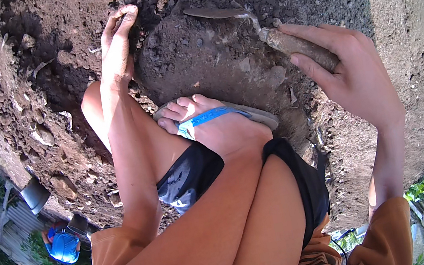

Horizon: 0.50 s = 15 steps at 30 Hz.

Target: The person sits on the ground and uses a small hand trowel to break up compacted soil clods. They repeatedly strike and pry apart clods, then use their hands to crumble the loosened soil into smaller particles.

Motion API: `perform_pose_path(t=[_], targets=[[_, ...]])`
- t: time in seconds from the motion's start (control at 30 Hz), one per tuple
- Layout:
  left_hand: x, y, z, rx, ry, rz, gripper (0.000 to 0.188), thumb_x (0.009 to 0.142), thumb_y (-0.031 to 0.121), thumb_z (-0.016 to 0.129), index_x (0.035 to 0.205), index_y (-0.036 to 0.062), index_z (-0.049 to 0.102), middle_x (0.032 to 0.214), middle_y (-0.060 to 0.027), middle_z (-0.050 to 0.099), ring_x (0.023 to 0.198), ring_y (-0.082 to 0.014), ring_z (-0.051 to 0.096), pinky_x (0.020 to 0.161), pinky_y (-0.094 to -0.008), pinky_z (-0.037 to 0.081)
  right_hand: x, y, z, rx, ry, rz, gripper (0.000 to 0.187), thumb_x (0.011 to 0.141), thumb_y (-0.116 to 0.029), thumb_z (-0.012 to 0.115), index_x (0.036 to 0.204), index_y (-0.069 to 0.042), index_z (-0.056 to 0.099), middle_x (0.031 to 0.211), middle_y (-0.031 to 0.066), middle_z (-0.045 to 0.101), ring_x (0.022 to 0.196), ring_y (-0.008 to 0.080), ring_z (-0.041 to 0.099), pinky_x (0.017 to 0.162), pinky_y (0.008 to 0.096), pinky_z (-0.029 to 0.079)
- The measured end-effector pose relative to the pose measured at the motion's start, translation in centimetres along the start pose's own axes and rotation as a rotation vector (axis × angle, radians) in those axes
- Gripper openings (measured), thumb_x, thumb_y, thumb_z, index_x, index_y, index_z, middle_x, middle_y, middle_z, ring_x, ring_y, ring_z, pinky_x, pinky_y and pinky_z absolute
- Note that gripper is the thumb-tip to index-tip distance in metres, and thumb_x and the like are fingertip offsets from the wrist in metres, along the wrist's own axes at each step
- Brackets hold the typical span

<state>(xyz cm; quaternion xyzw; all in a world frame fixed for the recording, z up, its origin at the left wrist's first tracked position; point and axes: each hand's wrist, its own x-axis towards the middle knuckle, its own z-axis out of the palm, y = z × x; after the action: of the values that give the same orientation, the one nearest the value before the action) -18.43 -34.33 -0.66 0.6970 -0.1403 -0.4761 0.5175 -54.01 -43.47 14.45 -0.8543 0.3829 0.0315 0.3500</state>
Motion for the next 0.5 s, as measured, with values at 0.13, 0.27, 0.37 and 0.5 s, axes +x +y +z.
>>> perform_pose_path(t=[0.13, 0.27, 0.37, 0.5], targets=[[-0.6, 0.9, -0.6, 0.19, -0.009, -0.044, 0.03, 0.095, 0.025, 0.08, 0.116, 0.0059, 0.072, 0.09, -0.0014, 0.071, 0.074, -0.0063, 0.062, 0.061, -0.0228, 0.046, 0.8, -0.1, -4.3, -0.122, -0.114, -0.002, 0.043, 0.087, -0.012, 0.08, 0.128, -0.003, 0.073, 0.079, 0.01, 0.059, 0.065, 0.0183, 0.056, 0.059, 0.0366, 0.043], [-1.0, 1.3, -0.7, 0.351, 0.026, -0.017, 0.032, 0.1, 0.035, 0.072, 0.111, 0.0049, 0.077, 0.076, 0.0021, 0.068, 0.06, -0.0039, 0.056, 0.051, -0.022, 0.04, 4.7, -1.8, -5.4, -0.251, -0.097, -0.032, 0.041, 0.08, -0.014, 0.085, 0.119, -0.004, 0.078, 0.07, 0.0104, 0.062, 0.064, 0.0215, 0.061, 0.059, 0.0365, 0.046], [-0.8, 1.2, 0.0, 0.525, 0.073, 0.156, 0.04, 0.101, 0.042, 0.069, 0.106, 0.003, 0.079, 0.084, -0.005, 0.074, 0.072, -0.0099, 0.065, 0.068, -0.0264, 0.05, 6.3, -1.9, -3.5, -0.312, -0.085, -0.088, 0.038, 0.083, -0.019, 0.084, 0.12, -0.008, 0.078, 0.072, 0.01, 0.062, 0.062, 0.0232, 0.063, 0.061, 0.038, 0.052], [-0.3, 0.5, 1.8, 0.593, -0.063, 0.394, 0.042, 0.096, 0.041, 0.073, 0.116, 0.0047, 0.077, 0.112, -0.0168, 0.077, 0.112, -0.0263, 0.072, 0.102, -0.0377, 0.051, 5.8, 0.1, -0.7, -0.316, -0.046, -0.117, 0.038, 0.088, -0.023, 0.079, 0.124, -0.013, 0.077, 0.075, 0.0097, 0.06, 0.064, 0.0298, 0.064, 0.065, 0.0407, 0.056]])
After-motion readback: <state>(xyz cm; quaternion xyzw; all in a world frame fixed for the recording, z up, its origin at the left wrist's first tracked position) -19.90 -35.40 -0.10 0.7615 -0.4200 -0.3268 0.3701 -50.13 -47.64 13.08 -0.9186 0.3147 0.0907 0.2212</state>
